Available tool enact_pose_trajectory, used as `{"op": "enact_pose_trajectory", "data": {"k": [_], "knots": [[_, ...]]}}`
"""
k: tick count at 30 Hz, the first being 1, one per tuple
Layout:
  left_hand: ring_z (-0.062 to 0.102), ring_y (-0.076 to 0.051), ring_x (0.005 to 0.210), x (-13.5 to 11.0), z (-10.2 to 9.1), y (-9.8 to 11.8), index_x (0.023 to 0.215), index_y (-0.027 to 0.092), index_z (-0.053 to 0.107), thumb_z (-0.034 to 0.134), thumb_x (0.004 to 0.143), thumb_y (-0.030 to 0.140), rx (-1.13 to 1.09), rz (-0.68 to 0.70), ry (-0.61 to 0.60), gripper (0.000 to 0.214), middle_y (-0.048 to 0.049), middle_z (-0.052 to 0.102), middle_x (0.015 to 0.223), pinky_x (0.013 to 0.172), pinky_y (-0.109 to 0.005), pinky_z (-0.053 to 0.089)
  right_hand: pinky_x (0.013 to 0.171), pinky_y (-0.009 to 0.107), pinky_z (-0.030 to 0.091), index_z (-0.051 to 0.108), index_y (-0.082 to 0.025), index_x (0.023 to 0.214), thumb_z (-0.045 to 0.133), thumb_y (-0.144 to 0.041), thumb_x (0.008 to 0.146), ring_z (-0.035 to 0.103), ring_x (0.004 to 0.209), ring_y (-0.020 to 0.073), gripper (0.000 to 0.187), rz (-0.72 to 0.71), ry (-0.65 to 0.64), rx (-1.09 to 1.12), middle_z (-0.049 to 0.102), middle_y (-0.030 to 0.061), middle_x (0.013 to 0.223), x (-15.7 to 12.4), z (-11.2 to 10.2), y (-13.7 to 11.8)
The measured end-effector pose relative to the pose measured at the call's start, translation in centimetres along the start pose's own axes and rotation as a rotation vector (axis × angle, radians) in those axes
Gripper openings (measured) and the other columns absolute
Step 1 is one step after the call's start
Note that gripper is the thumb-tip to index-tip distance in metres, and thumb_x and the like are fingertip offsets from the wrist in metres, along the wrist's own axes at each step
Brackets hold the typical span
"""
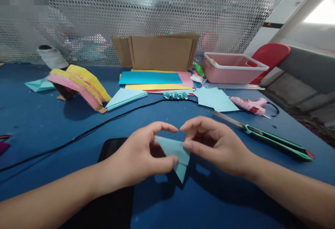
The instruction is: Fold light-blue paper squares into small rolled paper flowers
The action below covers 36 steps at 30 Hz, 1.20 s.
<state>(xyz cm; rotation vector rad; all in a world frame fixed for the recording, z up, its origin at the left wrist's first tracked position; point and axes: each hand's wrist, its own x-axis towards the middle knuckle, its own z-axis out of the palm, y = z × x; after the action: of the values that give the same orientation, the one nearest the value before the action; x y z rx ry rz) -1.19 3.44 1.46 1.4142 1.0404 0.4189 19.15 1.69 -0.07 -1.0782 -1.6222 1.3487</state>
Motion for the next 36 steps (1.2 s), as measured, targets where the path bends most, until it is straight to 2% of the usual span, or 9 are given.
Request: {"op": "enact_pose_trajectory", "data": {"k": [3, 6, 9, 14, 17, 21, 25, 30, 36], "knots": [[0.049, -0.008, 0.049, 0.4, -0.3, 0.0, 0.091, 0.022, 0.045, 0.072, 0.073, 0.025, -0.119, 0.096, 0.147, 0.033, 0.0102, 0.056, 0.055, 0.051, -0.019, 0.038, 0.054, 0.022, 0.047, 0.055, -0.021, 0.097, 0.068, -0.028, 0.083, 0.057, 0.059, 0.0104, 0.021, -0.039, 0.131, 0.005, 0.056, -0.0028, 0.071, 0.1, 0.0, 0.1], [0.044, -0.005, 0.048, 0.5, -0.2, 0.0, 0.085, 0.023, 0.037, 0.07, 0.076, 0.023, -0.186, 0.176, 0.24, 0.034, 0.0122, 0.054, 0.054, 0.05, -0.017, 0.036, 0.056, 0.022, 0.049, 0.052, -0.022, 0.096, 0.067, -0.027, 0.084, 0.057, 0.059, 0.0103, 0.02, -0.06, 0.148, 0.028, 0.056, -0.0035, 0.071, 0.2, -0.2, 0.1], [0.043, -0.005, 0.05, 0.4, 0.1, -0.1, 0.089, 0.022, 0.04, 0.068, 0.078, 0.022, -0.187, 0.194, 0.237, 0.03, 0.0118, 0.052, 0.056, 0.049, -0.016, 0.036, 0.058, 0.023, 0.049, 0.052, -0.022, 0.098, 0.065, -0.024, 0.084, 0.058, 0.06, 0.0101, 0.019, -0.062, 0.128, 0.024, 0.056, -0.0034, 0.072, 0.1, -0.1, 0.1], [0.051, -0.007, 0.06, 0.3, 0.4, -0.5, 0.087, 0.021, 0.043, 0.066, 0.079, 0.02, -0.173, 0.224, 0.28, 0.024, 0.0077, 0.054, 0.069, 0.054, -0.017, 0.043, 0.059, 0.023, 0.049, 0.053, -0.02, 0.097, 0.065, -0.022, 0.084, 0.058, 0.063, 0.0107, 0.017, -0.05, 0.069, 0.0, 0.056, -0.0023, 0.074, -0.1, 0.6, 0.2], [0.056, -0.007, 0.057, 0.1, 0.4, -0.7, 0.092, 0.022, 0.043, 0.064, 0.083, 0.024, -0.173, 0.223, 0.273, 0.023, 0.0068, 0.053, 0.077, 0.052, -0.019, 0.048, 0.06, 0.022, 0.048, 0.052, -0.02, 0.092, 0.065, -0.022, 0.085, 0.058, 0.064, 0.01, 0.015, -0.03, 0.026, 0.033, 0.057, -0.0023, 0.075, -0.1, 1.0, 0.3], [0.068, -0.01, 0.059, 0.1, 0.5, -1.0, 0.097, 0.023, 0.045, 0.07, 0.08, 0.028, -0.229, 0.19, 0.228, 0.03, 0.0045, 0.053, 0.095, 0.051, -0.021, 0.053, 0.065, 0.022, 0.05, 0.049, -0.021, 0.087, 0.068, -0.023, 0.084, 0.06, 0.068, 0.0101, 0.019, -0.031, 0.068, 0.059, 0.059, -0.0021, 0.077, 0.0, 1.1, 0.6], [0.07, -0.011, 0.064, 0.3, 0.4, -1.0, 0.09, 0.02, 0.05, 0.072, 0.079, 0.029, -0.252, 0.186, 0.182, 0.026, 0.0059, 0.057, 0.082, 0.06, -0.02, 0.055, 0.067, 0.023, 0.05, 0.051, -0.021, 0.091, 0.067, -0.027, 0.084, 0.062, 0.072, 0.0122, 0.019, -0.055, 0.089, 0.064, 0.062, -0.0007, 0.079, 0.1, 0.9, 0.8], [0.068, -0.011, 0.064, 0.2, 0.3, -0.8, 0.088, 0.02, 0.052, 0.072, 0.079, 0.029, -0.17, 0.146, 0.163, 0.024, 0.0057, 0.057, 0.074, 0.056, -0.019, 0.049, 0.059, 0.021, 0.046, 0.054, -0.02, 0.082, 0.063, -0.03, 0.087, 0.054, 0.065, 0.0103, 0.014, -0.073, 0.144, -0.02, 0.055, -0.002, 0.074, 0.4, 0.5, 0.6], [0.055, -0.007, 0.058, 0.0, 0.2, -1.0, 0.09, 0.019, 0.054, 0.071, 0.078, 0.027, -0.069, 0.16, 0.209, 0.022, 0.0062, 0.054, 0.069, 0.055, -0.018, 0.045, 0.06, 0.023, 0.045, 0.059, -0.018, 0.072, 0.064, -0.025, 0.085, 0.053, 0.063, 0.0108, 0.016, -0.244, 0.14, -0.245, 0.056, -0.0011, 0.069, 0.9, 0.2, 0.0]]}}
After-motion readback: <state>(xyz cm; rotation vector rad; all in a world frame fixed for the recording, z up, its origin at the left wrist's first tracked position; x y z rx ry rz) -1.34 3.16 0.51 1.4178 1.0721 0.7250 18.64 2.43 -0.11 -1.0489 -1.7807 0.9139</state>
